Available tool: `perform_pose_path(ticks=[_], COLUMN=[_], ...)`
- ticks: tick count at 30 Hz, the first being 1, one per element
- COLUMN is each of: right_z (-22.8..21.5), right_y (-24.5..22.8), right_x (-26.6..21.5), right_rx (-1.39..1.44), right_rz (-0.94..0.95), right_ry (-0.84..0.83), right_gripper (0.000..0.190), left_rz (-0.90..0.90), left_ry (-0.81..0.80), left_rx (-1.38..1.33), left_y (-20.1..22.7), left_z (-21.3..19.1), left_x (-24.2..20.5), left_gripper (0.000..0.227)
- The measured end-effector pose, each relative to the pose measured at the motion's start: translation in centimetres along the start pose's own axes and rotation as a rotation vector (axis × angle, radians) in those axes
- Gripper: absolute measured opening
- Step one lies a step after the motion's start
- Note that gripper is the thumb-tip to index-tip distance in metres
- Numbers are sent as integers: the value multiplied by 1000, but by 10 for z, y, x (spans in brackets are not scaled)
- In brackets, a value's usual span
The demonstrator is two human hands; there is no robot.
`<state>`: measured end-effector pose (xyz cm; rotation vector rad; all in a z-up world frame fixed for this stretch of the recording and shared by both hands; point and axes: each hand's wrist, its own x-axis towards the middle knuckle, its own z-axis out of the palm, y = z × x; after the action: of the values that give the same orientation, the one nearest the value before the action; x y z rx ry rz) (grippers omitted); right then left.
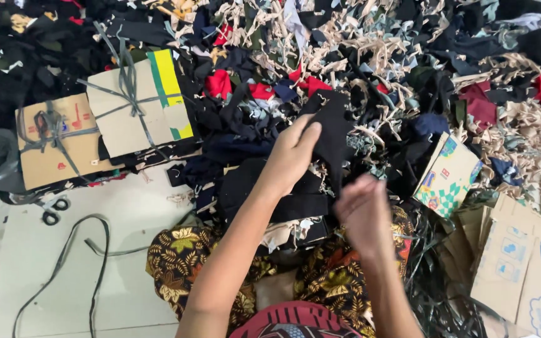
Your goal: The person folds a black fabric item and places it on a pile. They then place a cardboard sheet on top, wrap it with a black strap, and tie it securely. The person repeats the process with another fabric item and cardboard, creating a second bundle.
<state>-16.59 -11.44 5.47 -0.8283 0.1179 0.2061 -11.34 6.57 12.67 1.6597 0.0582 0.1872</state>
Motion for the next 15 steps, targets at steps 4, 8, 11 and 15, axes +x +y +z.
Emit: perform_pose_path(ticks=[4,8,11,15], right_z=[-9,16,-2,-96], right_y=[53,74,66,79], right_x=[-13,2,34,64], right_rx=[326,741,782,289], right_rz=[649,677,547,514], right_ry=[55,-153,-94,150], right_gripper=[89,103,73,40], left_rz=[-476,-301,-316,-426], left_ry=[48,98,146,353], left_rx=[-516,-982,-1137,-1255], left_y=[6,-11,-7,-61], left_z=[1,4,-10,-39], left_x=[-9,-28,-50,-100], left_gripper=[56,35,27,35])
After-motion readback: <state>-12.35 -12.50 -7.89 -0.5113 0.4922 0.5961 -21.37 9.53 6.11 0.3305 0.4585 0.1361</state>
